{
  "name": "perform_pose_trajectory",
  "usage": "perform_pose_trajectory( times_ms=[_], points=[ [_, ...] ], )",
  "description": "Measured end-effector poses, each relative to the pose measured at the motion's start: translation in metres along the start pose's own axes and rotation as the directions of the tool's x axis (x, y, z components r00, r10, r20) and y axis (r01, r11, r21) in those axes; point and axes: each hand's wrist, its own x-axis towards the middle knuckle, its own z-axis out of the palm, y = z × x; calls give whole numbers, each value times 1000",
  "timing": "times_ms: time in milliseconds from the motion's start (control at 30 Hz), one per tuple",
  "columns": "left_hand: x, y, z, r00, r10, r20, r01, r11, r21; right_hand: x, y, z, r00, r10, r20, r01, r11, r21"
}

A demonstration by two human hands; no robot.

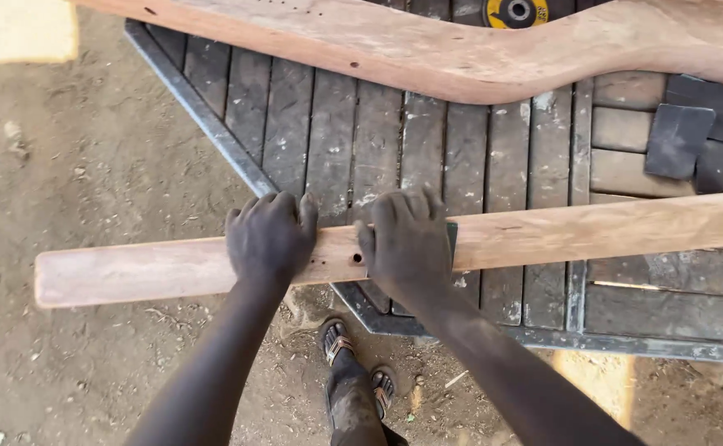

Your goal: Sanding a wooden plank with sandpaper on a workbench to smooth the surface

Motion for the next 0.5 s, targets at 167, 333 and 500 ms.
perform_pose_trajectory(
  times_ms=[167, 333, 500],
  points=[
    [4, -5, -2, 998, -10, 54, 11, 1000, -20, -8, 92, -15, 994, 60, 94, -70, 992, 106],
    [9, 11, -19, 994, -15, 107, 22, 998, -63, -49, 251, -38, 918, 395, 29, -384, 907, -171],
    [8, 5, -12, 991, -62, 122, 67, 997, -35, -9, 113, 5, 872, 462, 161, -422, 877, -228]
  ],
)
